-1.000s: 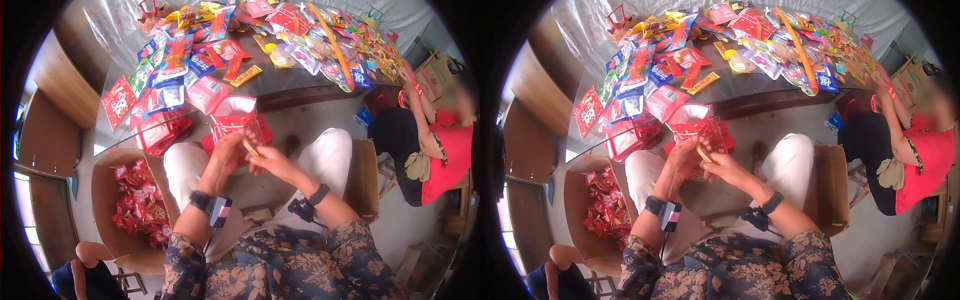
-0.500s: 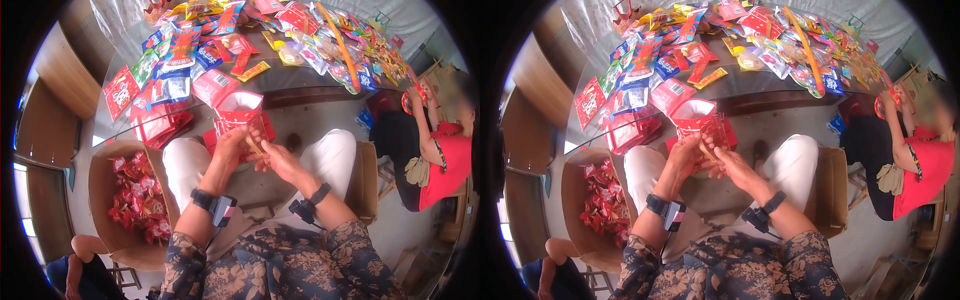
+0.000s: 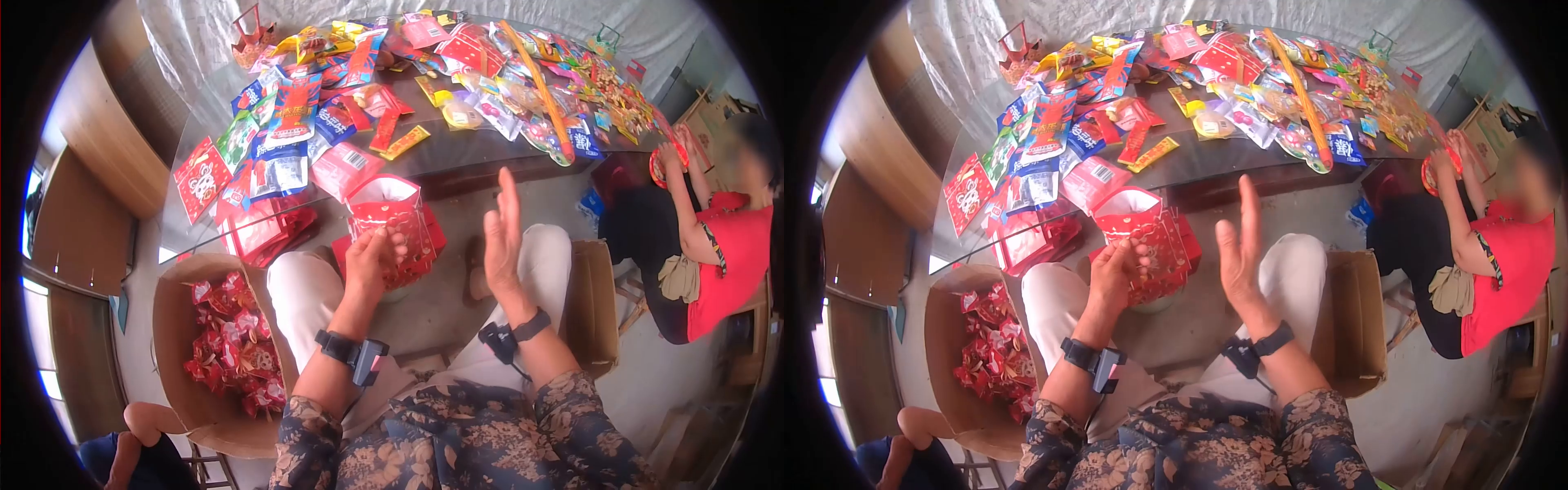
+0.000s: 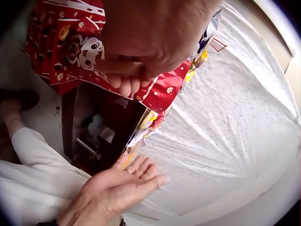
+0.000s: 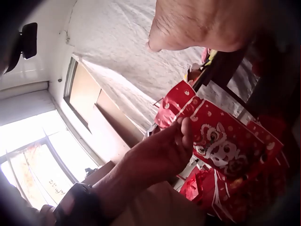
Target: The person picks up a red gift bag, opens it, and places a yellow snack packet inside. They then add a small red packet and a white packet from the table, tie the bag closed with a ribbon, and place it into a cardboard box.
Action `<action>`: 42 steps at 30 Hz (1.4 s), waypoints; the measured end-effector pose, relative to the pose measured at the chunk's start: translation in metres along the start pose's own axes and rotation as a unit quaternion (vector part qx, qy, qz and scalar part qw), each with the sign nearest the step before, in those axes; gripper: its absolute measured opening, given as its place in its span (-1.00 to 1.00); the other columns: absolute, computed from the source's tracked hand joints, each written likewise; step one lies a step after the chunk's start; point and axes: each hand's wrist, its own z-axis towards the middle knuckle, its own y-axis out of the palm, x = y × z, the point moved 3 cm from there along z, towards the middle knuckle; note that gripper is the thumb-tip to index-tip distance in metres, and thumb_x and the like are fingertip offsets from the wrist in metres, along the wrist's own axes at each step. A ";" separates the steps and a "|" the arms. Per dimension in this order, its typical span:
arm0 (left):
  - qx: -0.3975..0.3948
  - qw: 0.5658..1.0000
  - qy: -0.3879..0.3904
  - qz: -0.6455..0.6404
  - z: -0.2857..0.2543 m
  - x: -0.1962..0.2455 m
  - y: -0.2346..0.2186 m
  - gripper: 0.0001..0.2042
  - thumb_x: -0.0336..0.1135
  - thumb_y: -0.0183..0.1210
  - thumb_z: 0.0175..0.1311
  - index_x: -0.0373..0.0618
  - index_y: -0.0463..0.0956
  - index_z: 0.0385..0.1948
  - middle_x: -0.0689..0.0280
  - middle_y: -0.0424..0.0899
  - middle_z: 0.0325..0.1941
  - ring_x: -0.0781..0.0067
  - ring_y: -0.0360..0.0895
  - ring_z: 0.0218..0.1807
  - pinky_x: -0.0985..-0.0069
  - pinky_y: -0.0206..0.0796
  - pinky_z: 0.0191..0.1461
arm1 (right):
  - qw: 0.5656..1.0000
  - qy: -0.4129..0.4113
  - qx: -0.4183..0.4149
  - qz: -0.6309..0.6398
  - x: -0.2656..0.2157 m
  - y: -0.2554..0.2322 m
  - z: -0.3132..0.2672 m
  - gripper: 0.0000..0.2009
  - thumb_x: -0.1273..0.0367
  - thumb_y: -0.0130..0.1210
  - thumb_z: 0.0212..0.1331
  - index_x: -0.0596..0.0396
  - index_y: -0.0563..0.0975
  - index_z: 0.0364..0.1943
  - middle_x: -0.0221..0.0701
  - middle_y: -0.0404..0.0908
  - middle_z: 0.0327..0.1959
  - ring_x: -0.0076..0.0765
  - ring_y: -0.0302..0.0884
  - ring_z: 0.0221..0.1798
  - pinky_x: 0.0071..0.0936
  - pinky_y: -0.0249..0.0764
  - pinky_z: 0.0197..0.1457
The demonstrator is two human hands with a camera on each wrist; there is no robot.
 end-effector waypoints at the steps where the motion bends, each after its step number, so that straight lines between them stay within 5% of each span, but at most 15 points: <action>1: 0.005 1.000 -0.004 0.003 -0.001 0.002 0.002 -0.79 -0.27 0.07 0.50 -0.25 0.56 -0.14 0.23 0.70 -0.25 0.45 0.65 -0.31 0.50 0.51 -0.21 | 1.000 -0.004 0.010 -0.012 -0.006 -0.005 0.005 -0.37 0.11 -0.07 0.49 0.17 0.12 0.49 -0.16 0.11 0.54 -0.16 0.01 0.58 -0.20 -0.01 0.58; 4: -0.012 1.000 -0.008 0.004 0.003 -0.002 0.003 -0.78 -0.27 0.08 0.49 -0.25 0.57 -0.11 0.22 0.71 -0.22 0.40 0.67 -0.26 0.49 0.52 -0.17 | 0.999 0.046 0.003 -0.002 -0.006 -0.008 0.004 -0.45 0.11 -0.10 0.51 0.21 0.27 0.40 -0.17 0.32 0.43 -0.19 0.21 0.49 -0.20 0.10 0.53; 5: -0.019 1.000 -0.009 0.003 0.004 -0.004 0.002 -0.78 -0.27 0.08 0.49 -0.25 0.57 -0.11 0.21 0.72 -0.21 0.38 0.68 -0.23 0.48 0.52 -0.16 | 0.992 0.121 -0.018 0.038 0.000 -0.005 -0.001 -0.50 0.07 -0.11 0.51 0.21 0.44 0.26 -0.20 0.53 0.23 -0.24 0.48 0.29 -0.25 0.33 0.37; 8: -0.002 1.000 -0.018 -0.013 0.003 -0.008 0.005 -0.77 -0.26 0.10 0.48 -0.26 0.57 -0.08 0.18 0.73 -0.15 0.35 0.69 -0.15 0.46 0.53 -0.13 | 0.877 0.420 -0.183 0.143 0.035 0.016 -0.034 -0.49 0.03 -0.17 0.53 0.20 0.49 0.19 -0.22 0.60 0.14 -0.29 0.57 0.15 -0.33 0.46 0.18; 11: -0.018 1.000 -0.021 -0.009 0.009 -0.017 0.000 -0.75 -0.24 0.11 0.48 -0.26 0.57 -0.06 0.16 0.73 -0.10 0.34 0.68 -0.08 0.42 0.56 -0.10 | 0.825 0.469 -0.249 0.193 0.043 0.037 -0.064 -0.46 -0.02 -0.19 0.52 0.17 0.48 0.20 -0.21 0.60 0.12 -0.31 0.60 0.09 -0.37 0.48 0.08; 18: 0.006 0.997 -0.077 -0.012 0.000 -0.007 0.009 -0.75 -0.24 0.09 0.49 -0.24 0.56 -0.03 0.18 0.72 -0.11 0.34 0.67 -0.09 0.35 0.57 -0.02 | 0.750 0.510 -0.291 0.304 0.030 0.069 -0.074 -0.50 -0.03 -0.20 0.52 0.08 0.50 0.15 -0.29 0.63 0.05 -0.32 0.60 0.05 -0.35 0.50 0.04; 23: -0.036 0.994 -0.100 -0.026 0.008 -0.017 0.000 -0.71 -0.20 0.06 0.51 -0.24 0.55 0.01 0.23 0.72 -0.17 0.35 0.67 -0.16 0.36 0.58 -0.11 | 0.753 0.517 -0.265 0.308 0.044 0.074 -0.083 -0.72 0.15 -0.01 0.49 0.04 0.56 -0.06 -0.46 0.60 -0.27 -0.43 0.59 -0.20 -0.44 0.50 -0.09; 26: -0.031 0.988 -0.142 -0.059 0.003 -0.017 0.005 -0.68 -0.14 0.08 0.50 -0.22 0.55 0.01 0.30 0.71 -0.23 0.42 0.66 -0.31 0.43 0.54 -0.34 | 0.750 0.515 -0.266 0.319 0.043 0.073 -0.083 -0.79 0.21 0.05 0.46 0.03 0.57 -0.15 -0.51 0.54 -0.40 -0.48 0.55 -0.28 -0.47 0.49 -0.15; 30: -0.048 0.985 -0.156 -0.060 0.004 -0.018 0.006 -0.68 -0.15 0.10 0.49 -0.22 0.55 0.02 0.36 0.67 -0.31 0.43 0.64 -0.29 0.42 0.53 -0.27 | 0.762 0.493 -0.283 0.310 0.047 0.071 -0.086 -0.76 0.19 0.09 0.42 0.07 0.61 -0.15 -0.53 0.57 -0.43 -0.56 0.54 -0.34 -0.51 0.49 -0.21; 32: -0.061 0.983 -0.161 -0.066 0.006 -0.020 0.005 -0.71 -0.21 0.09 0.49 -0.24 0.55 0.02 0.38 0.65 -0.34 0.43 0.62 -0.23 0.40 0.54 -0.10 | 0.782 0.470 -0.311 0.267 0.046 0.069 -0.088 -0.78 0.21 0.07 0.44 0.06 0.59 -0.21 -0.53 0.56 -0.47 -0.53 0.52 -0.35 -0.51 0.46 -0.19; 42: -0.058 0.991 -0.100 -0.068 0.015 -0.027 0.001 -0.73 -0.27 0.11 0.46 -0.33 0.55 -0.05 0.35 0.64 -0.41 0.42 0.58 -0.28 0.46 0.46 -0.07 | 0.834 0.330 -0.439 -0.046 0.034 0.054 -0.114 -0.77 0.34 0.06 0.33 0.20 0.61 -0.40 -0.37 0.58 -0.58 -0.49 0.51 -0.53 -0.45 0.41 -0.38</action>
